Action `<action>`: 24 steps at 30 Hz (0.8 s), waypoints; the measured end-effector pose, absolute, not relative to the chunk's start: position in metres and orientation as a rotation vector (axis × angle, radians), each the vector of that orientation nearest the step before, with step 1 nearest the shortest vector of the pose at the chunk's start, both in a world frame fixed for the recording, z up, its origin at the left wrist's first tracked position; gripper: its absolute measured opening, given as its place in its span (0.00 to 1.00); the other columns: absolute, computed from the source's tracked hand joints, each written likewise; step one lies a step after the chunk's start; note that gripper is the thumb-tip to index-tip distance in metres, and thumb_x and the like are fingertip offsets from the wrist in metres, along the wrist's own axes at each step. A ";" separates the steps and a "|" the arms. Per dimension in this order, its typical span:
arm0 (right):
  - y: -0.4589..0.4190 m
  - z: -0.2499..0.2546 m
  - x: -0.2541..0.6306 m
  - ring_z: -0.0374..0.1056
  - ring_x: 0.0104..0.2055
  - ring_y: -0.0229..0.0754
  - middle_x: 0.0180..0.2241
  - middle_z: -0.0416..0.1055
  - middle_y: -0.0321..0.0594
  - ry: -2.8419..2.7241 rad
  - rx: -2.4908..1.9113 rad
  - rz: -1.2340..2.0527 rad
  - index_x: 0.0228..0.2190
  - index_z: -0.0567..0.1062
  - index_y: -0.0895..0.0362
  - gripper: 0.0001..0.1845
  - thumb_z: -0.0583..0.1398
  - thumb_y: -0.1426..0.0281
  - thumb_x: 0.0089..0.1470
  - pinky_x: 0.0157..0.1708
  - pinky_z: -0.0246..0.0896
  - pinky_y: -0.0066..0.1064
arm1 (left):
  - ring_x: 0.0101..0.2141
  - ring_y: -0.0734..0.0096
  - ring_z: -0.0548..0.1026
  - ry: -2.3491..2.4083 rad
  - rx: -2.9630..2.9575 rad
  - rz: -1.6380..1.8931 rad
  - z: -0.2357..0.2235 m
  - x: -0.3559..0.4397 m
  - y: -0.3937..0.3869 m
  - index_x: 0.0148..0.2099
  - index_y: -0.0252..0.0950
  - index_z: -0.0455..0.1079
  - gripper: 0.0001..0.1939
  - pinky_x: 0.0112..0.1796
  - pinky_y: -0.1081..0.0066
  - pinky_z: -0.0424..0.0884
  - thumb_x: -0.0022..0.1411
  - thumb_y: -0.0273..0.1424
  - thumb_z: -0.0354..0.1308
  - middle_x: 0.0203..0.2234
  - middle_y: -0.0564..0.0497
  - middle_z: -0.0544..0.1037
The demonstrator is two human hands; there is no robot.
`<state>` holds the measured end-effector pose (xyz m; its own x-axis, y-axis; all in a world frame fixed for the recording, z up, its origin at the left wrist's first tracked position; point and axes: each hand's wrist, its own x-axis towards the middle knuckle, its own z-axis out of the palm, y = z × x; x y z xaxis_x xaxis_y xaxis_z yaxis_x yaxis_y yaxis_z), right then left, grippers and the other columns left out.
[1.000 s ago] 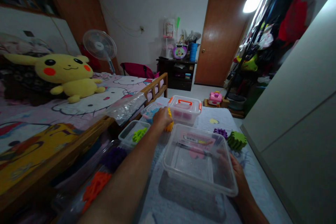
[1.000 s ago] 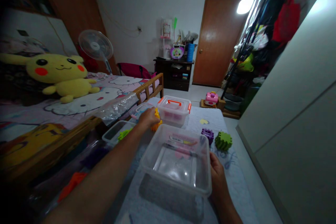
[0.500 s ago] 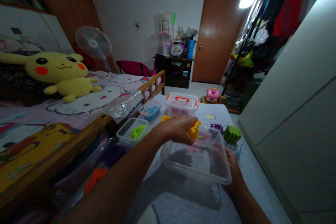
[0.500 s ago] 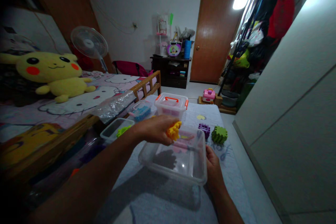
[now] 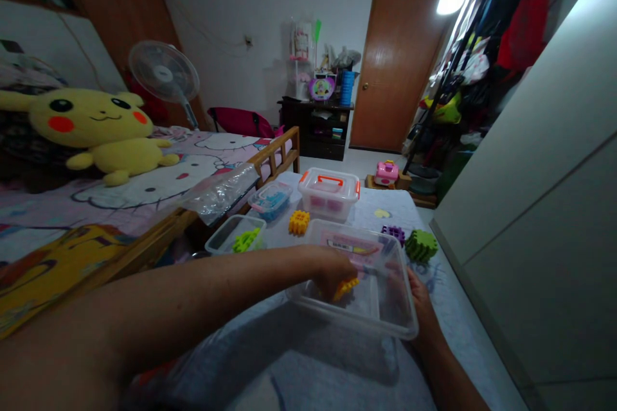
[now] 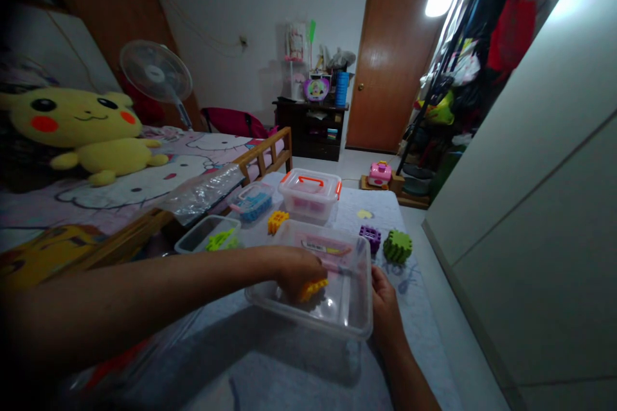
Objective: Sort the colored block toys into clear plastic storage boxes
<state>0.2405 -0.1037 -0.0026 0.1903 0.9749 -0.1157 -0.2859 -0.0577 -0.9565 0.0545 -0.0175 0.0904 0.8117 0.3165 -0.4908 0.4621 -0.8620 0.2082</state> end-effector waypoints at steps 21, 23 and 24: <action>-0.103 0.005 0.237 0.73 0.25 0.44 0.27 0.79 0.35 -0.772 -1.162 1.215 0.33 0.80 0.51 0.16 0.71 0.67 0.38 0.25 0.70 0.31 | 0.46 0.53 0.78 0.700 2.476 -0.534 0.094 0.066 -0.010 0.50 0.41 0.76 0.24 0.44 0.63 0.72 0.48 0.30 0.66 0.47 0.45 0.81; -0.103 0.003 0.237 0.73 0.25 0.43 0.28 0.79 0.35 -0.783 -1.167 1.206 0.33 0.80 0.51 0.16 0.71 0.67 0.37 0.25 0.70 0.31 | 0.46 0.54 0.78 0.665 2.502 -0.487 0.086 0.076 -0.012 0.46 0.40 0.77 0.19 0.45 0.63 0.72 0.50 0.32 0.65 0.45 0.46 0.82; -0.103 0.002 0.238 0.73 0.25 0.44 0.29 0.80 0.36 -0.790 -1.169 1.206 0.34 0.81 0.51 0.16 0.71 0.67 0.37 0.24 0.69 0.31 | 0.45 0.55 0.78 0.641 2.511 -0.489 0.082 0.082 -0.013 0.45 0.40 0.78 0.18 0.45 0.63 0.72 0.50 0.33 0.66 0.45 0.47 0.82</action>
<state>0.2378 -0.1027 0.0025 0.2266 0.9671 -0.1159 -0.2800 -0.0493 -0.9587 0.0820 -0.0134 0.0821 0.8248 0.3442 -0.4486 0.5235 -0.7647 0.3758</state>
